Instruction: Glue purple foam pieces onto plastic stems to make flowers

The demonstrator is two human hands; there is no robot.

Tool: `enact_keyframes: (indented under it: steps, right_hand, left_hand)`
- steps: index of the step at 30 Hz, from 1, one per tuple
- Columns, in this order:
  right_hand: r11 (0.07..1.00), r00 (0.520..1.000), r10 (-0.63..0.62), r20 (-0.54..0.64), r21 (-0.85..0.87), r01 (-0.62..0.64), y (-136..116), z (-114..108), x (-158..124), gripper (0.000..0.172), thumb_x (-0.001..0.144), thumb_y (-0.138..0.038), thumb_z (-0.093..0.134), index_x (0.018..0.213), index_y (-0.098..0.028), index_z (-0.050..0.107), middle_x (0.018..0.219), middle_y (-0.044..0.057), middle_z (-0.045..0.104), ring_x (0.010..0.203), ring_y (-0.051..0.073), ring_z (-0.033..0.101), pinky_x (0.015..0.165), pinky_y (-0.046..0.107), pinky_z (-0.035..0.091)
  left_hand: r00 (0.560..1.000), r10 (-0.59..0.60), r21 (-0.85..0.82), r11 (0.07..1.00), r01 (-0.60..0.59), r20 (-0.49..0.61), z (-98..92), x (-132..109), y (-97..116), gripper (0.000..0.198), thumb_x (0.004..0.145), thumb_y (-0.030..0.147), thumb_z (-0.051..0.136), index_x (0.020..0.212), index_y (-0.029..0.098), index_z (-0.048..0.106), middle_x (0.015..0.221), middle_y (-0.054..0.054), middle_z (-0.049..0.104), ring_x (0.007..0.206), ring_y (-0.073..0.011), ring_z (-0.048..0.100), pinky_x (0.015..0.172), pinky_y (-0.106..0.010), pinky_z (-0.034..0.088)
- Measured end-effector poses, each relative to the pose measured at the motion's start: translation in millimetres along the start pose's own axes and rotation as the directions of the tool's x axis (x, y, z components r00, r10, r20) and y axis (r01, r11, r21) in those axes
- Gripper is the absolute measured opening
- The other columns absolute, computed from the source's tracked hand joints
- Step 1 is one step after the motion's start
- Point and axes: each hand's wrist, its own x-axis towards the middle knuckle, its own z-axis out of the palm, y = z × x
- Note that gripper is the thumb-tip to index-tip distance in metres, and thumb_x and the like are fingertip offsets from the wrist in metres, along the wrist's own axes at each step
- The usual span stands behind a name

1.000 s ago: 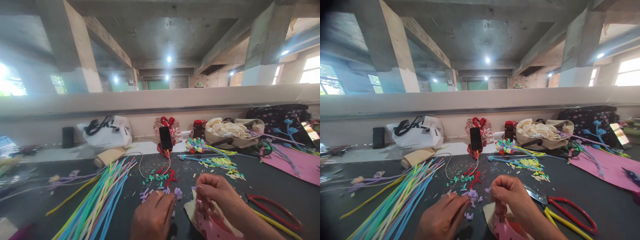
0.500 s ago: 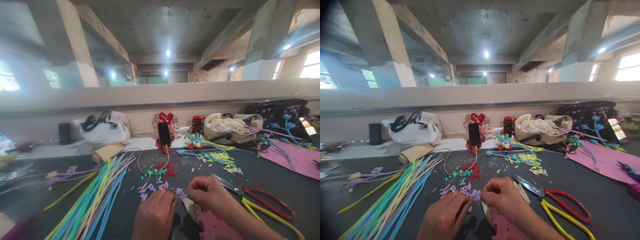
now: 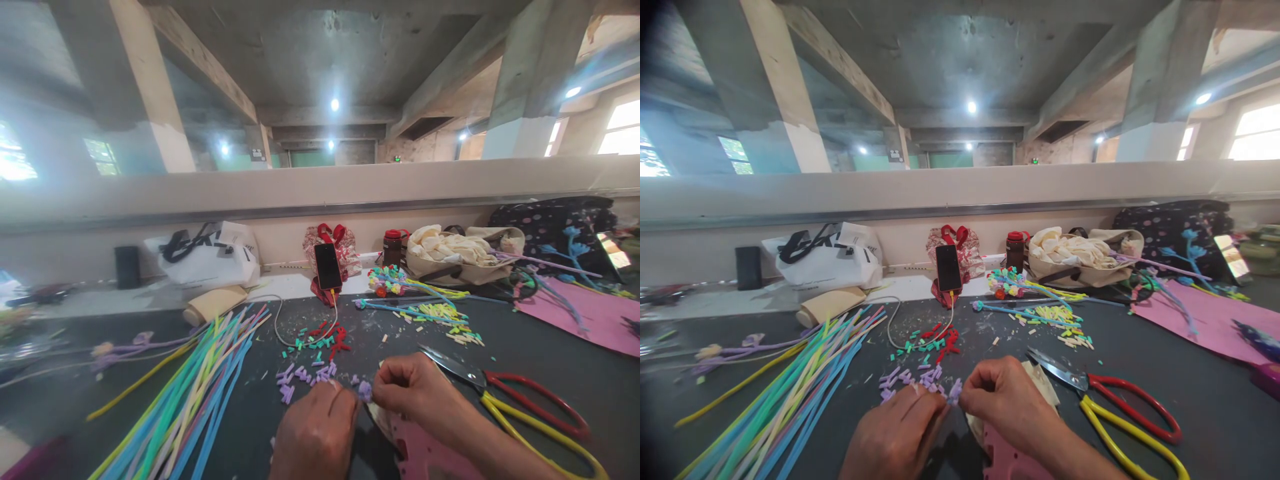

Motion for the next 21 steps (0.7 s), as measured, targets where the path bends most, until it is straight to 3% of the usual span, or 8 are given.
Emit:
enact_keyframes:
  steps: [5, 21]
  right_hand:
    - [0.999, 1.000, 0.011, -0.010, -0.050, -0.011, -1, 0, 1, 0.013, 0.065, -0.018, 0.052, 0.052, -0.015, 0.056, 0.044, -0.007, 0.040, 0.042, 0.007, 0.033, 0.042, 0.018, 0.025]
    - [0.958, 0.997, -0.031, -0.078, -0.287, 0.007, -3, 3, 0, 0.015, 0.066, -0.021, 0.053, 0.052, -0.016, 0.055, 0.046, -0.006, 0.045, 0.045, 0.008, 0.041, 0.043, 0.018, 0.026]
  left_hand:
    - [0.989, 0.016, 0.030, 0.999, -0.012, -0.149, 13.9, -4, -1, 0.029, 0.085, 0.021, 0.030, 0.063, 0.021, 0.049, 0.053, 0.000, 0.051, 0.046, -0.0127, 0.049, 0.042, -0.023, 0.033]
    - [0.981, 0.086, 0.044, 0.996, -0.080, -0.176, 13.5, -2, 1, 0.031, 0.086, 0.020, 0.027, 0.062, 0.020, 0.046, 0.054, 0.000, 0.050, 0.047, -0.0122, 0.046, 0.045, -0.025, 0.028]
